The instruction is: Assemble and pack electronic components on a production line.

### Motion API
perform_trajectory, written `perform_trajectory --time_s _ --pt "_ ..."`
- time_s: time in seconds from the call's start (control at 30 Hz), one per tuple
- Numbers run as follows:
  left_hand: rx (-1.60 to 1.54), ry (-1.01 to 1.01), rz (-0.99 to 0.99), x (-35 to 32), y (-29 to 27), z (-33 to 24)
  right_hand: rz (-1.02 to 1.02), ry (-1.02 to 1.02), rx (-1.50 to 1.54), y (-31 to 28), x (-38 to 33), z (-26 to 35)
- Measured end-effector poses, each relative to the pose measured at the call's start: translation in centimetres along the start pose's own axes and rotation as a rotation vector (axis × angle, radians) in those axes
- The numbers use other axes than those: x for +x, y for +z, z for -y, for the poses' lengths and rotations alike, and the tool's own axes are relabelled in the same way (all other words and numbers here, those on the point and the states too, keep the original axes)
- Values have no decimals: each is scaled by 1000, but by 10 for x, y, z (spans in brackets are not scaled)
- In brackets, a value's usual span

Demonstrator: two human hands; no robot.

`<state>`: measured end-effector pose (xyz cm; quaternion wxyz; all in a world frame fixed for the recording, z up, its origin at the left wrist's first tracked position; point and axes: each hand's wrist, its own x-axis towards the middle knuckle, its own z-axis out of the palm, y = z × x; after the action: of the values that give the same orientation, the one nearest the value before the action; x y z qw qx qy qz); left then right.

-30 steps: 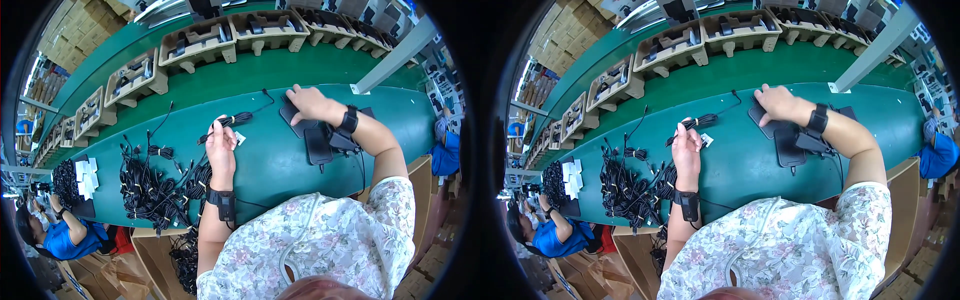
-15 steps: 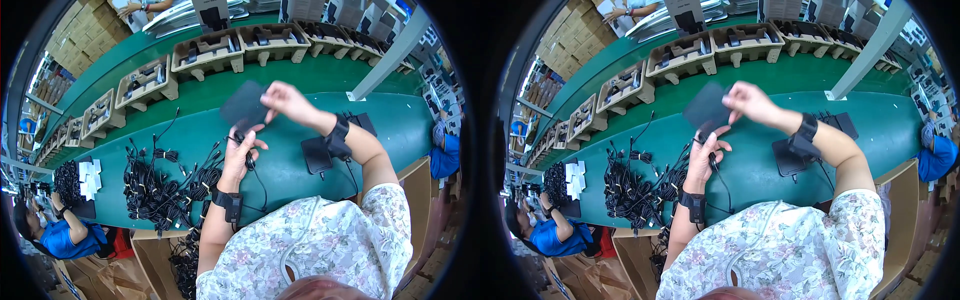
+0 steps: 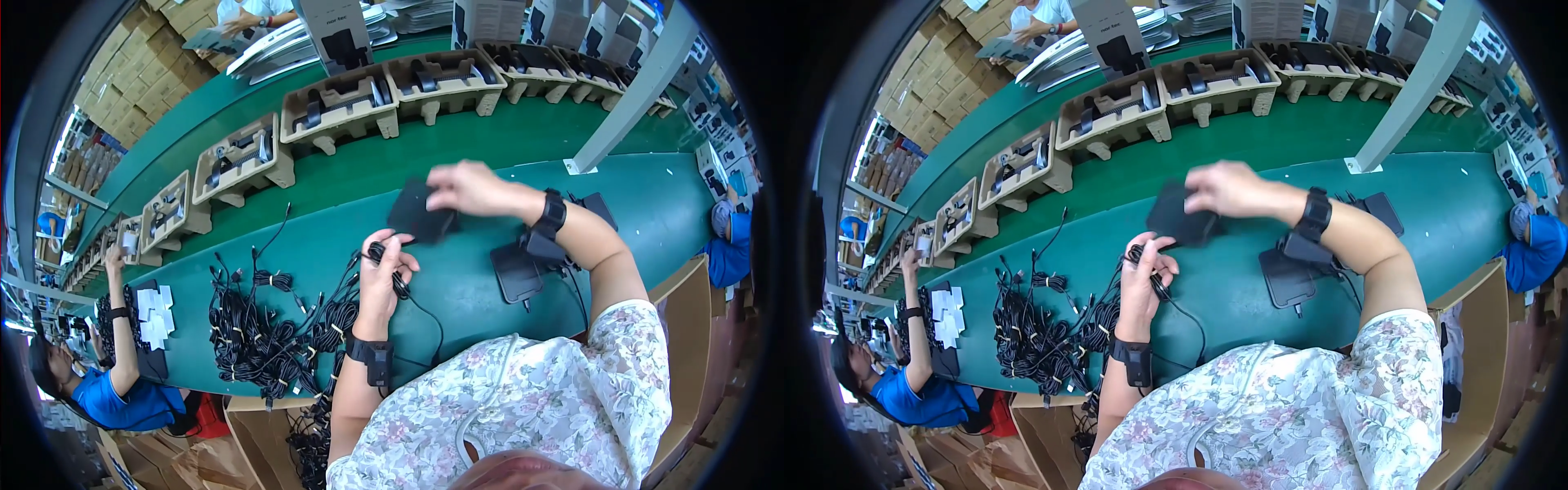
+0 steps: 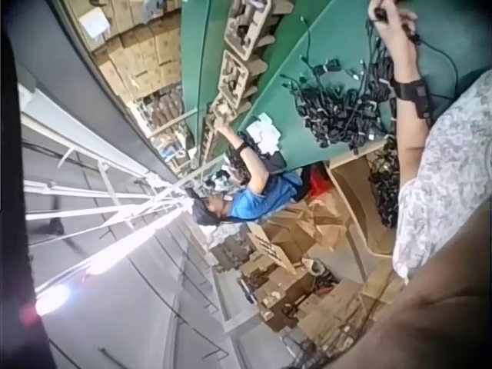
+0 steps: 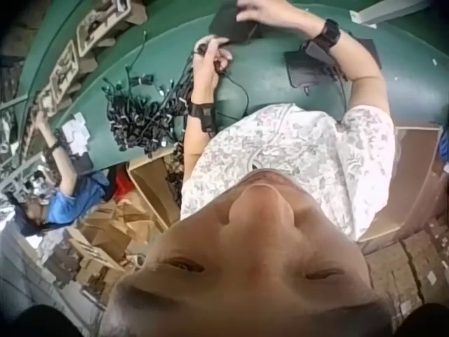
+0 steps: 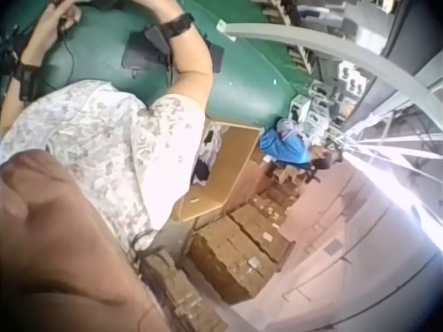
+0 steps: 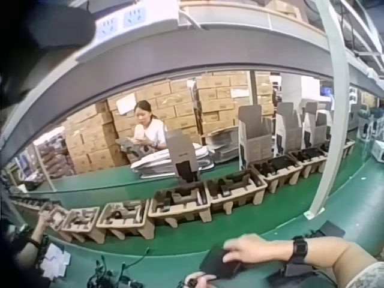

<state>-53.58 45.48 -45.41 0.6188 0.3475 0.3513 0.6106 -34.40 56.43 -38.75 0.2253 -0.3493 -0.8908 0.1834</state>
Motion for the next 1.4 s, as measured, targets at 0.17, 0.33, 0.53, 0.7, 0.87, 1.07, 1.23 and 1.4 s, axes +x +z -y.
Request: perform_trajectory --time_s 0.17,0.33,0.53,0.7,0.87,1.07,1.23,1.4 --pt "-170 124 -80 3 -6 2 -616 189 324 -85 62 -78" --pt "-211 183 -38 -1 -13 0 -816 352 70 -127 104 -149" --pt "-233 144 -24 -6 -19 -10 -694 503 -133 -142 115 -174" --pt "-224 149 -34 -8 -23 -13 -581 606 -311 -141 116 -158" --pt "-195 138 21 -11 -22 -13 -635 472 -752 -116 105 -131" --pt "-214 202 27 -14 -22 -21 -193 94 -45 -30 93 -8" --pt "-186 325 -38 -14 -22 -19 471 -115 550 44 47 60" --pt "-119 339 -57 -15 -30 -17 349 -96 703 78 22 84"
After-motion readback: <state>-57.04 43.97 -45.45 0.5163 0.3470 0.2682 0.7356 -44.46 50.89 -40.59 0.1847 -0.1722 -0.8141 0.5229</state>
